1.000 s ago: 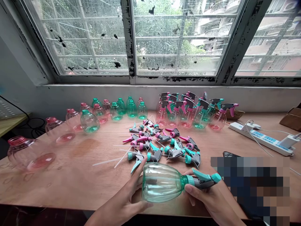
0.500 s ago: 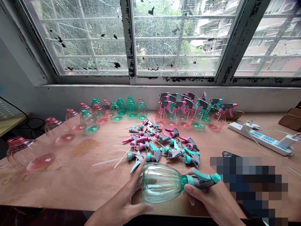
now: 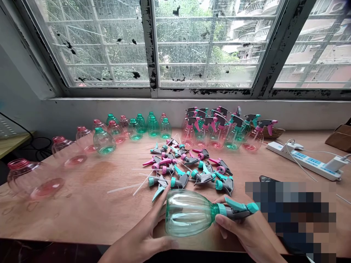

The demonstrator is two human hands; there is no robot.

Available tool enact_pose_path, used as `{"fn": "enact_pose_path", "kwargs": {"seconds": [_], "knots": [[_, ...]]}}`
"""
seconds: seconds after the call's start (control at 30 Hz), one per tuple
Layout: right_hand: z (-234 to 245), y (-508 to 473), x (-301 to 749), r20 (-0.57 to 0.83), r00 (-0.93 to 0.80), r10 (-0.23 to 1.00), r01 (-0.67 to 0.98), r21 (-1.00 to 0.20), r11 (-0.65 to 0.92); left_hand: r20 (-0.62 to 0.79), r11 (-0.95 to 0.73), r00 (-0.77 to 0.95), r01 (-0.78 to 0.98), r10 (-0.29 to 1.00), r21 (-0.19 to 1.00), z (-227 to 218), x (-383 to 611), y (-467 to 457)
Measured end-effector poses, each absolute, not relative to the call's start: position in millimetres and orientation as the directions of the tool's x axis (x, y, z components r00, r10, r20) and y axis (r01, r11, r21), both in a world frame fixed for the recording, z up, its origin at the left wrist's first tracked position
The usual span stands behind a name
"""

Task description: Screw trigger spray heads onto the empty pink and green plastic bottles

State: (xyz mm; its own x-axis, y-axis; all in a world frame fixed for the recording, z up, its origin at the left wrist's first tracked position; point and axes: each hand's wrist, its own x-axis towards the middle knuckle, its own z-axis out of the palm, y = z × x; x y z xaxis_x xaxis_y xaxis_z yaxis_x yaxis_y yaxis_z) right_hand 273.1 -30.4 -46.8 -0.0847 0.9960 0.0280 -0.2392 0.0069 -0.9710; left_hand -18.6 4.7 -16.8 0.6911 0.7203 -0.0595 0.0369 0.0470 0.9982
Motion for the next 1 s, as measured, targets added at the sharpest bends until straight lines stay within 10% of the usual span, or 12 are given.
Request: {"fn": "enact_pose_path", "kwargs": {"seconds": [1.0], "knots": [[-40.4,-33.7,270.1,-0.015,-0.034,0.999,-0.276,-0.961,-0.024,-0.069,0.058,0.690,0.040,0.720,0.998,-18.0,-19.0,4.5]]}}
